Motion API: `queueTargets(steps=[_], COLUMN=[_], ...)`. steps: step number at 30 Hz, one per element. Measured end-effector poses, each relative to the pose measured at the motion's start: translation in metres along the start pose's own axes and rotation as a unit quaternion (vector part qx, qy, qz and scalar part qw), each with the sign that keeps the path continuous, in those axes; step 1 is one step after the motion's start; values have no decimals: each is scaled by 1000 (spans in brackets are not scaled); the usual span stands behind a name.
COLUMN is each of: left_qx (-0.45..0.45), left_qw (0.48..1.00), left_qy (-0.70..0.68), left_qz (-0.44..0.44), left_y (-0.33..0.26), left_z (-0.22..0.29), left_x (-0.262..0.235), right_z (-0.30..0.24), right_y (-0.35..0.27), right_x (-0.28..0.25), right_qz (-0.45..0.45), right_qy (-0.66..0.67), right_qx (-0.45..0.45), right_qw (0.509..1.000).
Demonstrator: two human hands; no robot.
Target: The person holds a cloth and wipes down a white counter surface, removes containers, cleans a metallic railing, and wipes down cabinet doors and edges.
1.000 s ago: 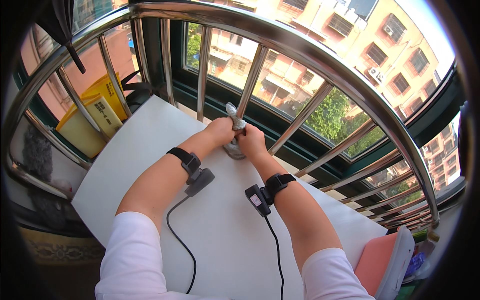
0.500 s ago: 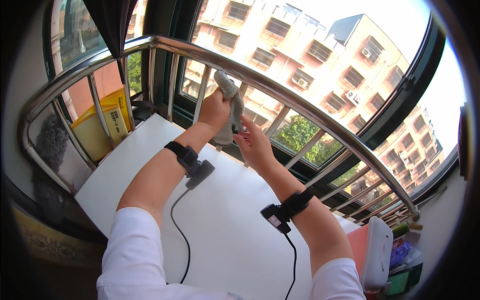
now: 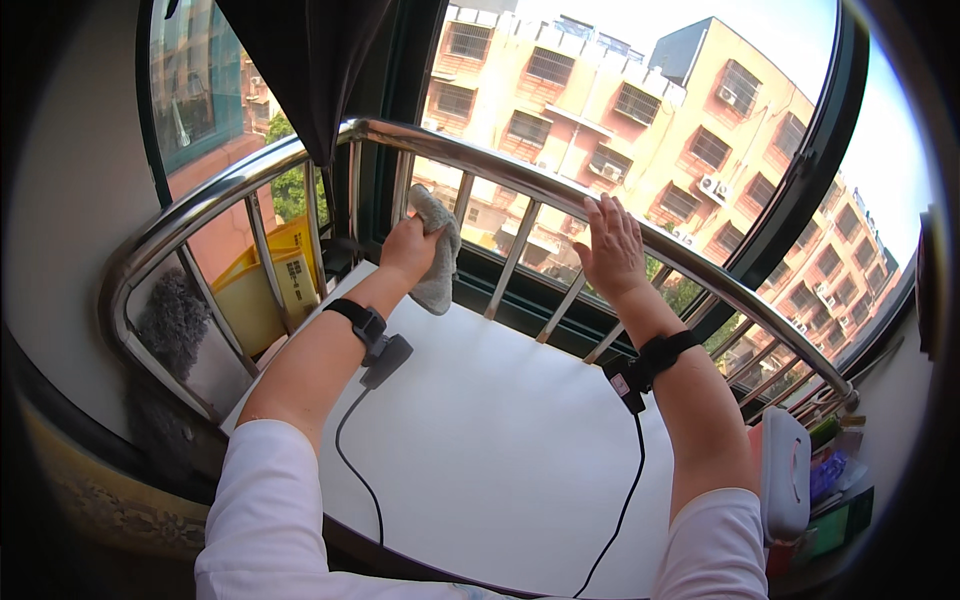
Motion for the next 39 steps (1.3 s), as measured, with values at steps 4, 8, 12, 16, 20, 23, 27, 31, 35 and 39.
queueTargets(steps=[4, 8, 12, 16, 20, 23, 27, 31, 35, 39], left_qx=[47, 24, 221, 190, 85, -136, -254, -71, 57, 24], left_qw=[997, 987, 952, 953, 959, 948, 919, 920, 969, 978], left_qy=[-60, -153, -148, -186, -271, -249, -259, -378, -239, -191], left_qz=[27, 52, 150, 147, 15, -143, -155, -78, -28, -80], left_y=[28, 59, 60, 63, 35, 5, 7, 55, 65, 24], left_z=[4, -5, -11, -49, -99, -192, -159, -70, -59, -131], left_x=[10, 39, 85, 104, 123, 155, 151, 108, 95, 122], right_z=[11, 7, 2, -3, 0, -4, 2, 0, -2, -3], right_y=[13, 16, 16, 21, 22, 23, 17, 15, 18, 20], right_x=[19, 35, 35, 29, 35, 37, 35, 37, 36, 39], right_qz=[-38, -9, 47, 71, 89, 80, 69, 90, 104, 118], right_qy=[-36, -64, -54, -92, -136, -110, -110, -120, -129, -128], right_qx=[46, 41, 11, 13, 18, 19, 16, 11, 19, 15], right_qw=[998, 997, 997, 993, 987, 991, 991, 989, 986, 985])
Point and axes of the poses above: each hand's wrist, its own y-axis towards the middle knuckle, its own x-axis out of the palm, z = x × y, the point moved 4 cm from there along y, towards the middle knuckle, and after that the axes turned 9 degrees about -y, right-handed, at the moved point
